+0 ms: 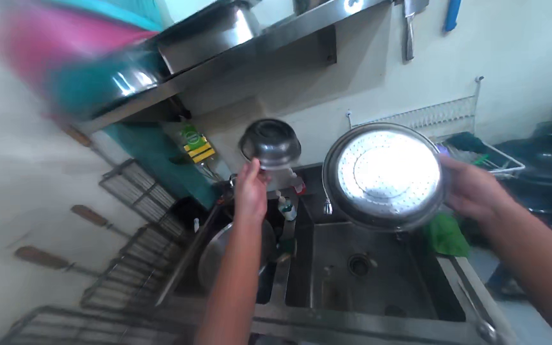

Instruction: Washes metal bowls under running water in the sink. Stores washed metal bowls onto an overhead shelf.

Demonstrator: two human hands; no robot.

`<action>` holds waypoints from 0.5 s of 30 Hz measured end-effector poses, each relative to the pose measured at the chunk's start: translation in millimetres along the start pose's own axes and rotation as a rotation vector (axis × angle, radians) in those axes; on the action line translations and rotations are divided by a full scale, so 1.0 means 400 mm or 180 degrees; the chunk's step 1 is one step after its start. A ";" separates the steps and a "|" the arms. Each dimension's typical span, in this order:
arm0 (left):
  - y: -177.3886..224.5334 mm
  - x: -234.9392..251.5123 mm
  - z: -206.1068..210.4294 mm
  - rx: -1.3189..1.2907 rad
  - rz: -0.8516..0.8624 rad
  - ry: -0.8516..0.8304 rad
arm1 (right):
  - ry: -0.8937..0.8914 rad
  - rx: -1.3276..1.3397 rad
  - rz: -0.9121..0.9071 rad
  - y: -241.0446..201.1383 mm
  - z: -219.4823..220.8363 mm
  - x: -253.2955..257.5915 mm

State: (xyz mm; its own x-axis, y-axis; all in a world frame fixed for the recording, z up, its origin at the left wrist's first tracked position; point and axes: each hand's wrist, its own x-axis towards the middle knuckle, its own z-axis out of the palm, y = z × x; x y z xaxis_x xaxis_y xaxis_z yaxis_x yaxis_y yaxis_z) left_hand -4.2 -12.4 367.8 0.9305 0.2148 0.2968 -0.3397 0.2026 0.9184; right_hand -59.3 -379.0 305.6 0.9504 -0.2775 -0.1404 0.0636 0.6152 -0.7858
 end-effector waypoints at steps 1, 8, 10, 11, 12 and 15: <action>-0.052 -0.032 -0.029 0.0164 -0.0147 0.0039 | 0.0004 0.0107 0.0035 0.011 0.010 -0.005; -0.169 -0.154 -0.129 -0.0089 -0.0612 -0.0014 | 0.0243 0.0244 -0.0092 0.063 0.068 -0.031; -0.150 -0.162 -0.144 -0.0182 -0.0557 -0.0031 | 0.0301 -0.0108 -0.0417 0.055 0.079 -0.047; -0.140 -0.165 -0.152 -0.0212 -0.0555 -0.0012 | 0.0275 -0.0376 -0.0615 0.048 0.084 -0.054; -0.134 -0.166 -0.161 -0.0230 -0.0571 0.0030 | 0.0218 -0.0688 -0.0844 0.040 0.089 -0.057; -0.134 -0.168 -0.183 -0.0209 -0.0694 0.0156 | -0.0036 -0.1807 -0.1452 0.001 0.105 -0.053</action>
State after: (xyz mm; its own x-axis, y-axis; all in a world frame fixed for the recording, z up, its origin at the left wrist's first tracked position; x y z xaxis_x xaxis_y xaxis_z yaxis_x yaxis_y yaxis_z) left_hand -58.5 32.5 279.4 0.9756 0.2050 0.0787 -0.1411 0.3106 0.9400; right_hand -66.5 -341.8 333.3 0.8703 -0.4055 0.2796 0.2894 -0.0384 -0.9564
